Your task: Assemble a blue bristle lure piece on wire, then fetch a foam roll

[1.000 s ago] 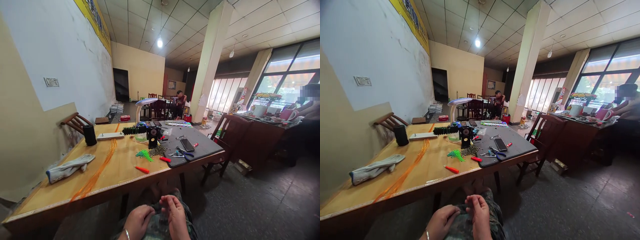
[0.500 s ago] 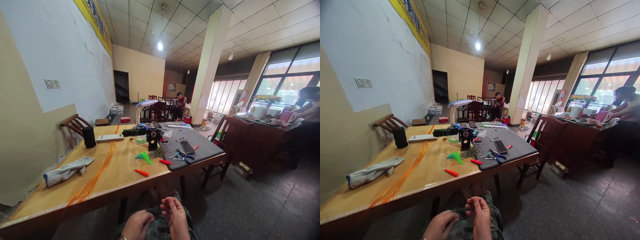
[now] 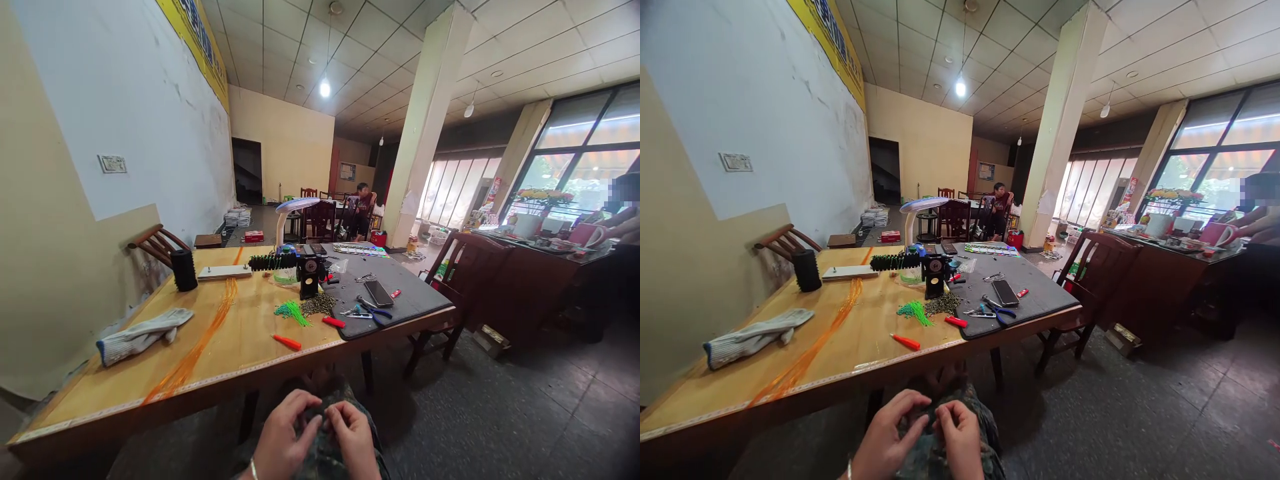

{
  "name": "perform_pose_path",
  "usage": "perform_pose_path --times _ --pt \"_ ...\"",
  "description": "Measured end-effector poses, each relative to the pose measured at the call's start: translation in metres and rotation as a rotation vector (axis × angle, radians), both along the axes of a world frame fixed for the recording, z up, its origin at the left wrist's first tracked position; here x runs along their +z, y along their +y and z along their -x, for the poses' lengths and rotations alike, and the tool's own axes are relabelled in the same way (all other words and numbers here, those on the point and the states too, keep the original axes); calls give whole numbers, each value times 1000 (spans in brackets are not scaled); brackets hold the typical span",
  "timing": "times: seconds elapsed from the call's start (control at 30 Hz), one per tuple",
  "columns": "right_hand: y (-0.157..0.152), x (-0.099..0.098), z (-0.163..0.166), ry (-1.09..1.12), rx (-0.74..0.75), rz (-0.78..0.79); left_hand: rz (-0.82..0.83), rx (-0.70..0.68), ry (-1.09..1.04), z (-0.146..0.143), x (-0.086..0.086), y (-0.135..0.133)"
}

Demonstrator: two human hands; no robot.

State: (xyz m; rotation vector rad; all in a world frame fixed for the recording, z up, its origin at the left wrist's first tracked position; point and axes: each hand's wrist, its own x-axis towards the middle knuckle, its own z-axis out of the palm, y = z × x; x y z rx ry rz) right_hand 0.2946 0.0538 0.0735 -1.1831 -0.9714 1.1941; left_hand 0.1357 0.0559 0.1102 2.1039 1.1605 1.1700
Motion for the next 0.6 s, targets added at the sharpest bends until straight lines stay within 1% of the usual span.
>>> perform_pose_path --times 0.07,0.13,0.23,0.3,0.43,0.53,0.6 --pt "-1 -1 0 -83 10 -40 69 2 -21 -13 8 3" --pt "-2 -4 1 -178 23 -82 134 14 -45 -23 9 9" --pt "-3 -9 3 -300 27 -145 252 4 -100 -32 0 16" --pt "-5 -14 5 -353 27 -156 347 -19 -150 -33 -7 19" --pt "-5 -25 8 -406 48 -109 536 -98 -289 -28 -18 22" --pt "-3 -33 11 -391 17 -54 660 -152 -399 -23 -21 22" --pt "-1 -38 14 -357 -7 -2 707 -162 -445 -19 -23 22"
